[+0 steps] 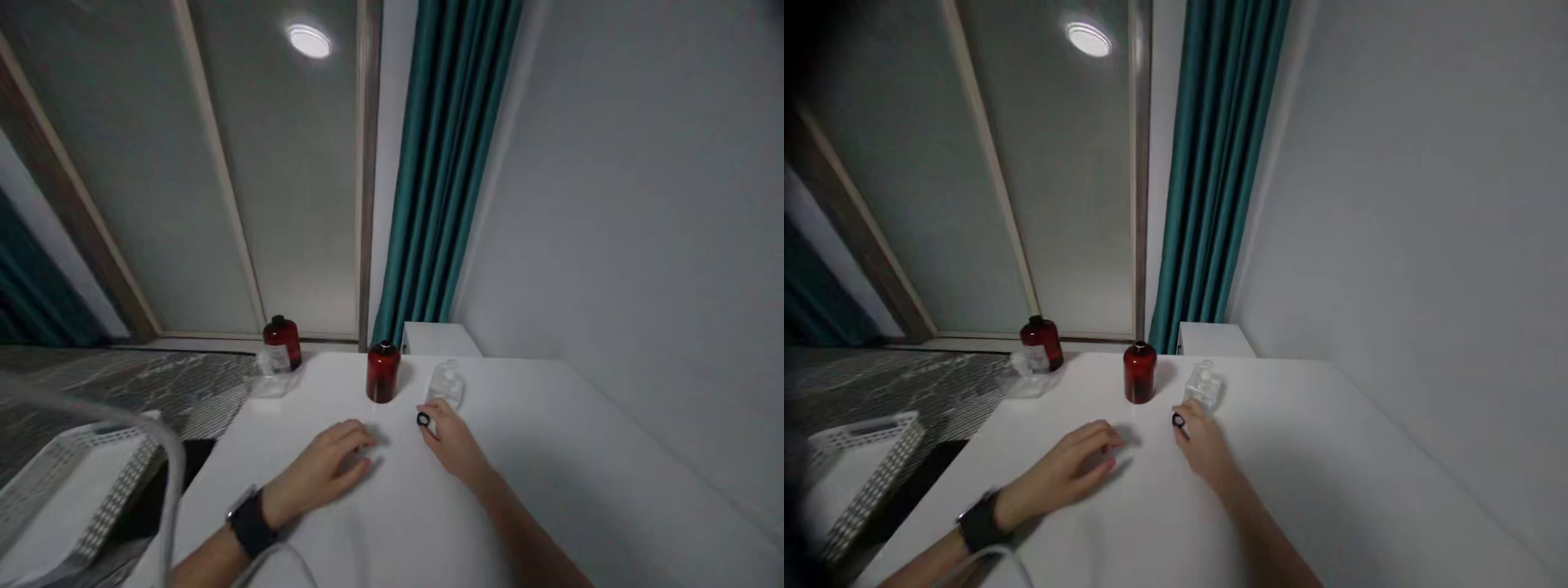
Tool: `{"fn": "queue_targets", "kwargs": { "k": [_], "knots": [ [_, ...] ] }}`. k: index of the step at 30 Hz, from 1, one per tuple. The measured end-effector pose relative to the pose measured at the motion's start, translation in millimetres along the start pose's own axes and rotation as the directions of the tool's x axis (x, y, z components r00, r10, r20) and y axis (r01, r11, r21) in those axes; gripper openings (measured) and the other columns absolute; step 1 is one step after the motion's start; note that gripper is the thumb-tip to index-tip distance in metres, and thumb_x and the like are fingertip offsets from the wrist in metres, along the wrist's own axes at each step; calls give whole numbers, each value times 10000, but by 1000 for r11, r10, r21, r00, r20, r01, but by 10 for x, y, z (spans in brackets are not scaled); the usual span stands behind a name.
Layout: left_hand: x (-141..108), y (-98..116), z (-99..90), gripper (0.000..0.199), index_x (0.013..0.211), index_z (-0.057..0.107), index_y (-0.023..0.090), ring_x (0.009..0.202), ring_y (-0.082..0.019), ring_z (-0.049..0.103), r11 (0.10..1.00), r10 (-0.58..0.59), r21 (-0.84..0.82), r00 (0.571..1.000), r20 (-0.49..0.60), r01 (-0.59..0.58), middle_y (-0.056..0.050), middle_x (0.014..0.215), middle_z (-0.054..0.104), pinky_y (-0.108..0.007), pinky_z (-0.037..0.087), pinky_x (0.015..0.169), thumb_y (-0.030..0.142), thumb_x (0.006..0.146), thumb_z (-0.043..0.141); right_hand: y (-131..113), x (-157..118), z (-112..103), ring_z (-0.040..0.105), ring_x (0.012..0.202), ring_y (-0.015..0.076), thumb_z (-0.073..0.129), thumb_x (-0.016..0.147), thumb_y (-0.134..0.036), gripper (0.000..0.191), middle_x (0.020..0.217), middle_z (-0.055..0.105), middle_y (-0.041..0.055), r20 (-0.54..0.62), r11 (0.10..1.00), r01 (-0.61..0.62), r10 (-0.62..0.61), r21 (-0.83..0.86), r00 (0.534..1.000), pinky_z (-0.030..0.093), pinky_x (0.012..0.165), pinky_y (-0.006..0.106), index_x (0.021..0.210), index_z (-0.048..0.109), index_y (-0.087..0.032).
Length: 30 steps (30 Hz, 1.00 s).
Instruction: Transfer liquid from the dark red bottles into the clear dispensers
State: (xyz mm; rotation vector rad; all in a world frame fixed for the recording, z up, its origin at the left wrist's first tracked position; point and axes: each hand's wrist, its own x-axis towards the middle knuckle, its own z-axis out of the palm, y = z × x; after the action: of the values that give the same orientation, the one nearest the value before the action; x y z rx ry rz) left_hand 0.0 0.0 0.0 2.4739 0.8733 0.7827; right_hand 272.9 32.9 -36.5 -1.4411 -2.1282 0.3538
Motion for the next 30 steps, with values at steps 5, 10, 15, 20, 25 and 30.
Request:
{"fn": "queue_targets", "kwargs": {
  "k": [5, 10, 15, 20, 25, 30],
  "knots": [
    [81, 47, -107, 137, 1008, 605, 197, 883, -188, 618, 981, -169, -131, 966, -194, 145, -43, 933, 646, -323, 501, 822, 246, 961, 486, 0, -20, 15, 661, 1057, 267, 499, 839, -38, 349, 1142, 638, 128, 2, 1000, 12, -12, 8, 1000, 528, 973, 418, 1105, 675, -179],
    [150, -36, -112, 192, 1097, 590, 198, 931, -210, 619, 961, -266, -164, 911, -314, 223, -59, 1018, 647, -375, 512, 859, 243, 925, 519, 6, -31, 8, 676, 1000, 262, 484, 834, -30, 372, 1081, 646, 108, -13, 999, 35, -35, 24, 999, 546, 924, 401, 1108, 675, -194],
    [447, -224, -229, 391, 1238, 526, 185, 1044, -260, 589, 976, -214, -25, 920, -329, 218, -101, 1136, 611, -455, 515, 915, 248, 857, 589, -1, -35, 22, 678, 937, 253, 515, 884, -110, 300, 1047, 618, 101, -53, 997, 57, -54, 58, 997, 552, 880, 396, 1124, 673, -194],
    [875, -391, -367, 582, 1357, 466, 151, 1265, -328, 484, 975, -177, 76, 939, -295, 207, -156, 1316, 539, -565, 386, 1098, 284, 817, 640, -35, -24, 12, 658, 868, 232, 592, 897, -192, 130, 941, 608, 60, -78, 992, 72, -65, 99, 995, 547, 823, 367, 1000, 669, -211],
    [1065, -509, -352, 716, 1439, 414, 150, 1328, -348, 444, 984, -136, 85, 965, -224, 159, -166, 1423, 507, -576, 345, 1134, 234, 768, 646, -67, -12, -22, 610, 741, 201, 606, 892, -208, 37, 865, 592, 28, -101, 990, 71, -58, 125, 993, 531, 739, 342, 920, 628, -219],
    [1008, -511, -310, 684, 1415, 448, 188, 1293, -323, 463, 991, -85, 82, 974, -208, 105, -130, 1384, 543, -565, 359, 1125, 162, 750, 605, -98, -17, -51, 554, 646, 174, 583, 899, -217, 61, 848, 584, 19, -114, 986, 67, -50, 150, 992, 503, 683, 323, 948, 620, -216]
  ]
}}
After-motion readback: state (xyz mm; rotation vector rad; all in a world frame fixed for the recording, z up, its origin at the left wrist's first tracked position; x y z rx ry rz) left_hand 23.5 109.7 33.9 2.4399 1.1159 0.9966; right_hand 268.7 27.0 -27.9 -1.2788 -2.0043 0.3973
